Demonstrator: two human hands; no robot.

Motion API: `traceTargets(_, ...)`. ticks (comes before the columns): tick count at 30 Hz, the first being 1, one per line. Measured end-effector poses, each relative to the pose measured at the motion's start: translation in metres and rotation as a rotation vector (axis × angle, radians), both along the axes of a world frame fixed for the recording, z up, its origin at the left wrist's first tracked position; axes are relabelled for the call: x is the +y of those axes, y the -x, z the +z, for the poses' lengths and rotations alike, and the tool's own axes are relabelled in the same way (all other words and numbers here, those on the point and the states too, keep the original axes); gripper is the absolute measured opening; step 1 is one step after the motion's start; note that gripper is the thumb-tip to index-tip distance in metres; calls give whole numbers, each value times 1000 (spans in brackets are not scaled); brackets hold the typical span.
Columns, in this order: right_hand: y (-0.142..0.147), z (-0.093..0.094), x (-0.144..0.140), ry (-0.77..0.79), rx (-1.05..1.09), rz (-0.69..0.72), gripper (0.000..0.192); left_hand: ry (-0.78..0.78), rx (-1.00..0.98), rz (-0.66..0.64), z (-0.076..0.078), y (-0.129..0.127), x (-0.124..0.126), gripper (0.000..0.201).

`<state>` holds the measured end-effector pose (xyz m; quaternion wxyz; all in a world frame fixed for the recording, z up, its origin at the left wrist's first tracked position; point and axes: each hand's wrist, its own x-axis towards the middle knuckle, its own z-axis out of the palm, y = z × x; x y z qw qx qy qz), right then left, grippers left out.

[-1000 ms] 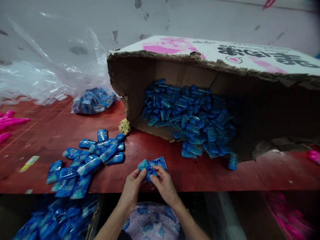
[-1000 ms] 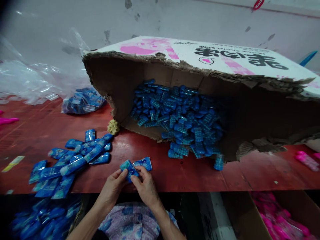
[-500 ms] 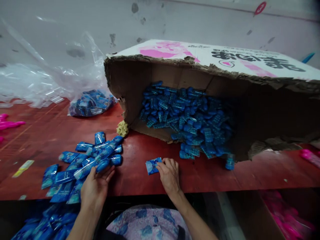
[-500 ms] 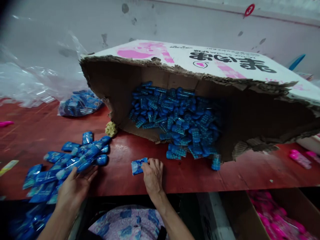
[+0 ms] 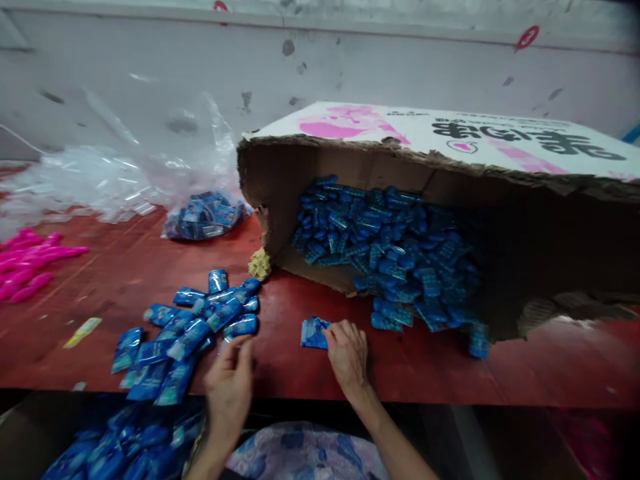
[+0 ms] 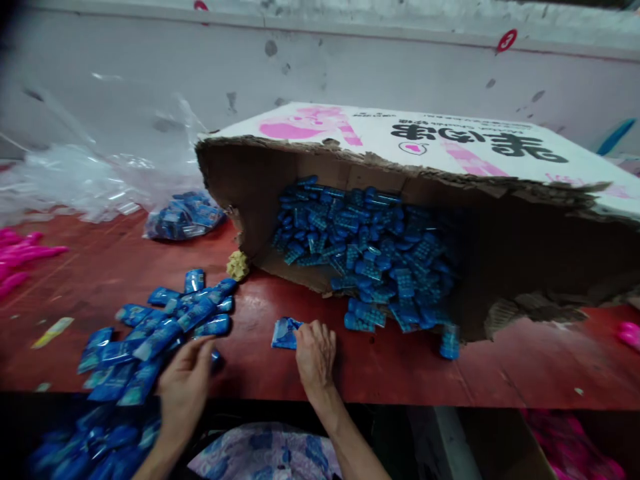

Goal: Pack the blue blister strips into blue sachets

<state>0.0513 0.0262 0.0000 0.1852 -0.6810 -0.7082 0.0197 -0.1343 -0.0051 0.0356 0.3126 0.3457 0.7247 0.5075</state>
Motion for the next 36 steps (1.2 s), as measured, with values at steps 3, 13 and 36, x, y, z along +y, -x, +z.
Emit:
traceTargets(3,0,10,-12,-55,129,59,19,230,-487,-205,-7,-39,1,44)
traceTargets(13,11,10,-23,215,1135,-22,30,155,-976,-255,-20,-59,10,22)
traceTargets(36,24,6,-23,210,960,-91,19,260,-959,-361,-27,-63,24,28)
